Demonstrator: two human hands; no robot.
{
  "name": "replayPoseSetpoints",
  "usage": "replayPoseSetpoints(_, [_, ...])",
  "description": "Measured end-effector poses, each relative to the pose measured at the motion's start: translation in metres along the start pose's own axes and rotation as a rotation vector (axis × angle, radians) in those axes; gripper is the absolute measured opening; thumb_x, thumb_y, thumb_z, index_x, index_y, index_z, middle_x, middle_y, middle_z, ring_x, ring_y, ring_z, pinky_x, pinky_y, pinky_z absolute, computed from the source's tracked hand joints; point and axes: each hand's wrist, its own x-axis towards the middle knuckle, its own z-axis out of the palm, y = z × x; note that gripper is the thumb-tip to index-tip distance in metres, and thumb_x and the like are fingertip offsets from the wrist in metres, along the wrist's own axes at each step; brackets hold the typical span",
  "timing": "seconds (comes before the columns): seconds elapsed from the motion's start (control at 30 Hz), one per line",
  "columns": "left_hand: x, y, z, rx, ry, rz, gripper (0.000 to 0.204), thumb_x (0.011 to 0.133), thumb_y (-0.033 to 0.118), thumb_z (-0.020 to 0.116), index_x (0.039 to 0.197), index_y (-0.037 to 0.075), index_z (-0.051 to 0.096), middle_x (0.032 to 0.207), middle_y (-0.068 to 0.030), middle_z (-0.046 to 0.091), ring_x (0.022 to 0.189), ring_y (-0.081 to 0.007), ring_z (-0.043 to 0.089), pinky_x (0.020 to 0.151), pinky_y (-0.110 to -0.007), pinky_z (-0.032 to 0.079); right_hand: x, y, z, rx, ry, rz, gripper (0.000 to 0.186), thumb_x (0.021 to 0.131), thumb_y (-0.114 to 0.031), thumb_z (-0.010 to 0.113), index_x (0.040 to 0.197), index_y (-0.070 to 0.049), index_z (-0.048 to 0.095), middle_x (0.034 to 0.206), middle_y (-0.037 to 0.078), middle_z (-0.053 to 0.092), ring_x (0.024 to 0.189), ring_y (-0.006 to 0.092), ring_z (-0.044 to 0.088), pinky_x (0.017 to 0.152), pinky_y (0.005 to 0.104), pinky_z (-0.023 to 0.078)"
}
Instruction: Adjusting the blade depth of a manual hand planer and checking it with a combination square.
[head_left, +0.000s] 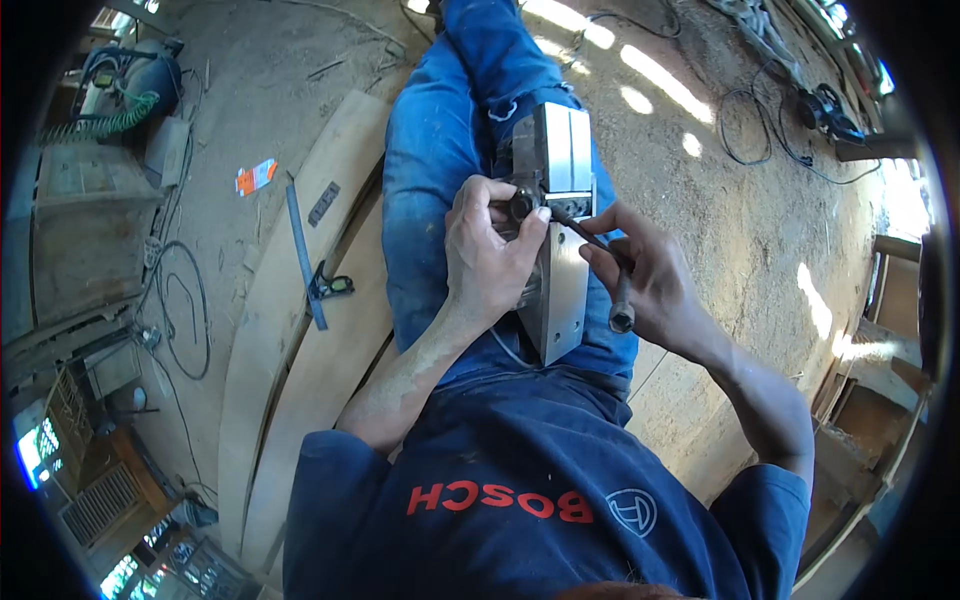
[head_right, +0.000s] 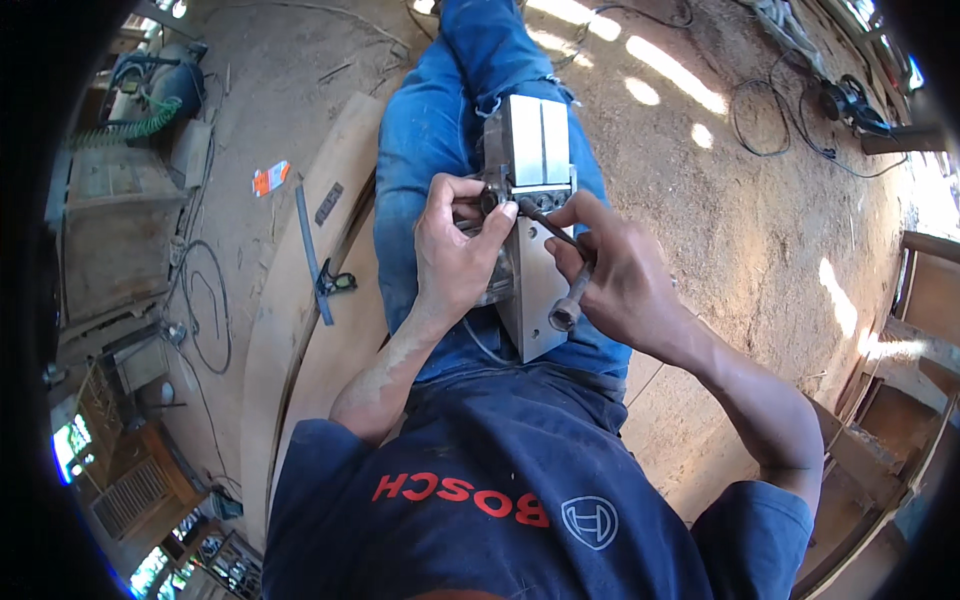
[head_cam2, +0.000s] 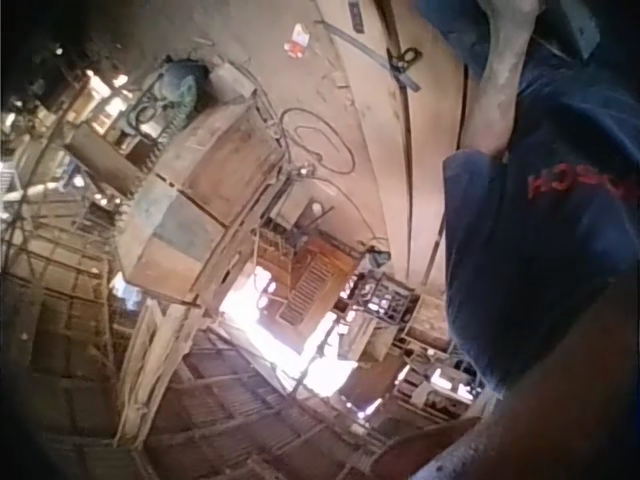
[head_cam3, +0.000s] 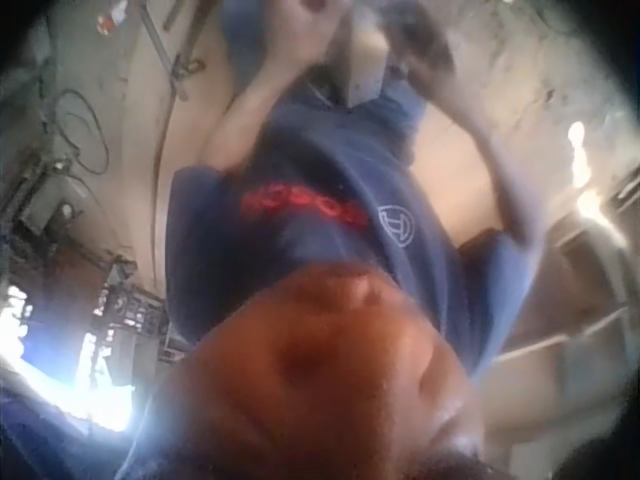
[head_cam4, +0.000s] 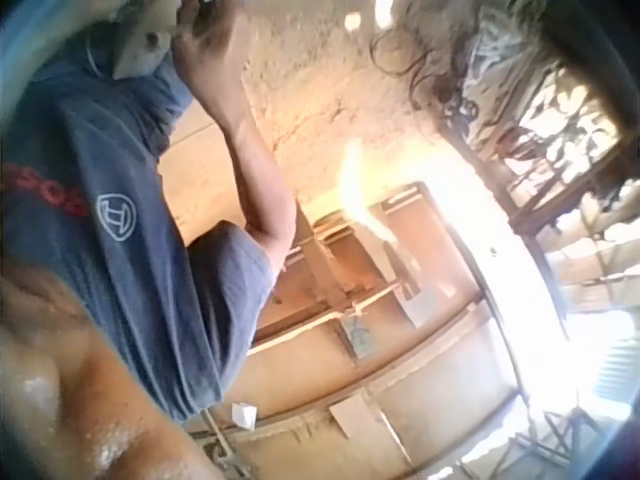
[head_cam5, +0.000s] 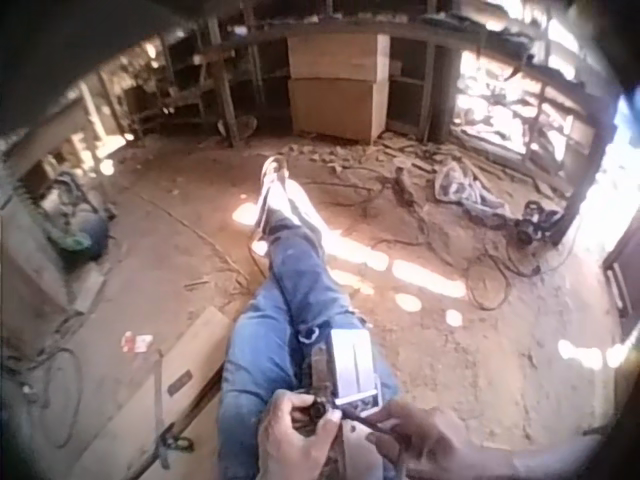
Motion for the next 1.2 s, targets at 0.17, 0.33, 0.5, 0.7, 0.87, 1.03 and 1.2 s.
replayPoseSetpoints(0.17, [-0.005,0.002,-0.003,-0.015,0.038,-0.009,0.033,0.093,0.017,0.075,0.114,0.003,0.054,0.093,-0.0096,0.063,0.077,-0.0201,0.064,0.075,-0.033,0.054,-0.004,0.005,-0.026,-0.518,-0.05,-0.384,0.018,0.098,-0.006,0.066,0.115,-0.003,0.06,0.07,0.003,0.061,0.049,0.0121,0.048,0.047,0.0315,0.036])
replayPoseSetpoints(0.33, [0.004,-0.002,-0.008,0.013,0.042,-0.018,0.032,0.094,0.019,0.074,0.114,0.003,0.055,0.093,-0.0104,0.064,0.078,-0.0192,0.064,0.075,-0.032,0.055,0.002,0.021,-0.057,-1.065,-0.034,-0.556,0.014,0.1,-0.014,0.066,0.108,-0.007,0.057,0.062,0.003,0.053,0.049,0.0166,0.051,0.047,0.0343,0.039])
replayPoseSetpoints(0.5, [0.004,-0.005,-0.009,-0.01,0.029,-0.005,0.034,0.095,0.022,0.075,0.115,0.004,0.055,0.094,-0.011,0.066,0.079,-0.0184,0.065,0.075,-0.033,0.055,0.021,0.019,-0.054,-1.329,-0.087,-0.742,0.014,0.101,-0.018,0.066,0.107,-0.01,0.057,0.06,0.002,0.049,0.048,0.0143,0.048,0.046,0.0305,0.04])
replayPoseSetpoints(0.7, [0.005,-0.006,-0.007,-0.006,0.034,-0.007,0.034,0.095,0.022,0.076,0.114,0.005,0.055,0.094,-0.0105,0.067,0.078,-0.0181,0.066,0.072,-0.032,0.055,0.029,0.023,-0.051,-1.443,-0.125,-0.842,0.014,0.102,-0.021,0.066,0.105,-0.011,0.056,0.059,0.002,0.047,0.047,0.0116,0.045,0.045,0.0273,0.041])
replayPoseSetpoints(0.87, [0.004,-0.006,-0.007,-0.007,0.035,-0.003,0.034,0.094,0.022,0.076,0.114,0.005,0.054,0.093,-0.0101,0.067,0.075,-0.018,0.065,0.07,-0.031,0.056,0.029,0.02,-0.05,-1.603,-0.219,-0.889,0.015,0.104,-0.022,0.064,0.103,-0.009,0.056,0.058,0.001,0.046,0.047,0.01,0.043,0.045,0.0268,0.04])
replayPoseSetpoints(1.03, [0.004,-0.008,-0.006,-0.003,0.04,0.011,0.034,0.093,0.021,0.077,0.113,0.005,0.054,0.092,-0.0096,0.067,0.074,-0.0176,0.065,0.069,-0.03,0.055,0.029,0.022,-0.045,-1.603,-0.267,-0.85,0.014,0.106,-0.02,0.063,0.101,-0.008,0.056,0.059,0.0,0.046,0.048,0.0099,0.044,0.045,0.0262,0.04])
replayPoseSetpoints(1.2, [0.003,-0.009,-0.006,-0.013,0.06,0.029,0.034,0.093,0.021,0.077,0.112,0.005,0.055,0.091,-0.0093,0.066,0.074,-0.0173,0.065,0.068,-0.031,0.055,0.025,0.034,-0.028,-0.962,-0.187,-0.43,0.013,0.106,-0.017,0.062,0.104,-0.005,0.058,0.062,-0.001,0.049,0.049,0.011,0.046,0.045,0.0263,0.04])
